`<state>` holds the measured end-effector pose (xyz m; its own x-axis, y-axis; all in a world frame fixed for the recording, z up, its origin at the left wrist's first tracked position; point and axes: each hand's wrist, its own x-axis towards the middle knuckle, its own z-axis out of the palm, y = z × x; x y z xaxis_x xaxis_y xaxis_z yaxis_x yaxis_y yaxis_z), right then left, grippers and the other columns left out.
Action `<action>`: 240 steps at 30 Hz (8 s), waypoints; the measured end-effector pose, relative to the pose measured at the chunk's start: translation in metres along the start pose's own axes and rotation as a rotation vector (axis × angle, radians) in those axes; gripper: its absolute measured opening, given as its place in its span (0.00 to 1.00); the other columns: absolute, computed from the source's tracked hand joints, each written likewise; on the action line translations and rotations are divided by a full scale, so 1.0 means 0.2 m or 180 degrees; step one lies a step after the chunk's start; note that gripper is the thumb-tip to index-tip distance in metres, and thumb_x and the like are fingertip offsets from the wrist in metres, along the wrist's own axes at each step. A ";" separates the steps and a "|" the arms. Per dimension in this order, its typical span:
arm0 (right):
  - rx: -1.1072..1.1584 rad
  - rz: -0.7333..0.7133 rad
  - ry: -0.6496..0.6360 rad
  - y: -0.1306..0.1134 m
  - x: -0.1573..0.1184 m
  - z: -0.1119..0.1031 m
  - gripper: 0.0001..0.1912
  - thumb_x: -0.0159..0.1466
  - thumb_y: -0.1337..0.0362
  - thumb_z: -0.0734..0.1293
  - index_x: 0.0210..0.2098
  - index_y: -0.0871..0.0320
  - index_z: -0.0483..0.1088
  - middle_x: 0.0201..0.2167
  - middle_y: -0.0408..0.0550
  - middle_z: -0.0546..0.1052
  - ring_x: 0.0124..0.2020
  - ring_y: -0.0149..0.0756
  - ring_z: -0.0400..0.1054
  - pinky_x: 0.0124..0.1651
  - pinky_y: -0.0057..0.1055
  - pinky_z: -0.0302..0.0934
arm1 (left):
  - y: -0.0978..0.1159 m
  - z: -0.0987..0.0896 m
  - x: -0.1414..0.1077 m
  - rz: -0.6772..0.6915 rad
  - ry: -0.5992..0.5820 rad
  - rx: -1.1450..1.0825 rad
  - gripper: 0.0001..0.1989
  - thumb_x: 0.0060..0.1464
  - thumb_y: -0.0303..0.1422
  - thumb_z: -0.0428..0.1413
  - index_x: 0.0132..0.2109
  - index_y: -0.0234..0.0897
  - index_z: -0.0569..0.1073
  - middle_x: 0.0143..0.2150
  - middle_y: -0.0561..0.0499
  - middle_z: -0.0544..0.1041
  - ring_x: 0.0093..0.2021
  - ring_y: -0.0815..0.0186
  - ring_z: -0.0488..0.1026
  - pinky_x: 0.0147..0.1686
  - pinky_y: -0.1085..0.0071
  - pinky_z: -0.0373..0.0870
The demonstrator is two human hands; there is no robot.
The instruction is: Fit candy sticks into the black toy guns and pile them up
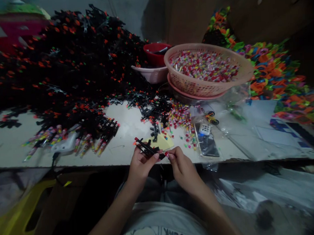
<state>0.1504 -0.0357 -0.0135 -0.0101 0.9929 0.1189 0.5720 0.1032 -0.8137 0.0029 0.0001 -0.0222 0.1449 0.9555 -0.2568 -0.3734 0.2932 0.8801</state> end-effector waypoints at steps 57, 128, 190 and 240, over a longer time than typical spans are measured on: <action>-0.1335 -0.0703 0.0573 0.09 -0.02 0.22 0.08 0.68 0.61 0.56 0.37 0.58 0.64 0.31 0.52 0.73 0.33 0.43 0.64 0.37 0.41 0.53 | -0.08 0.03 -0.07 -0.0151 0.0543 -0.0497 0.20 0.45 0.32 0.65 0.45 0.37 0.68 0.43 0.47 0.80 0.50 0.59 0.75 0.55 0.61 0.66; -0.0090 0.0474 0.0223 0.25 0.07 -0.01 0.14 0.65 0.52 0.60 0.31 0.56 0.65 0.21 0.42 0.69 0.23 0.32 0.64 0.27 0.28 0.54 | -0.04 -0.24 -0.02 -0.1090 0.0288 -0.0138 0.21 0.42 0.36 0.65 0.44 0.40 0.70 0.43 0.49 0.79 0.37 0.69 0.75 0.38 0.73 0.70; -0.2335 0.0134 -0.0433 0.25 0.29 -0.11 0.15 0.66 0.69 0.58 0.48 0.53 0.71 0.43 0.51 0.74 0.43 0.43 0.67 0.41 0.35 0.50 | 0.49 -0.59 0.34 0.1316 0.1559 0.5208 0.19 0.57 0.42 0.48 0.48 0.36 0.74 0.42 0.42 0.74 0.44 0.54 0.71 0.43 0.62 0.67; 0.1015 0.0192 0.0206 0.04 0.08 0.10 0.13 0.65 0.56 0.59 0.34 0.57 0.69 0.28 0.43 0.73 0.28 0.30 0.63 0.31 0.26 0.57 | 0.13 -0.04 0.15 -0.0590 -0.0407 -0.0083 0.16 0.42 0.35 0.65 0.39 0.34 0.75 0.39 0.47 0.80 0.43 0.60 0.76 0.48 0.62 0.70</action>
<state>0.1380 -0.0183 -0.0297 0.0741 0.9929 0.0927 0.2842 0.0681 -0.9563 -0.0104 0.0360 -0.0095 0.3275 0.8739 -0.3591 -0.3528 0.4657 0.8116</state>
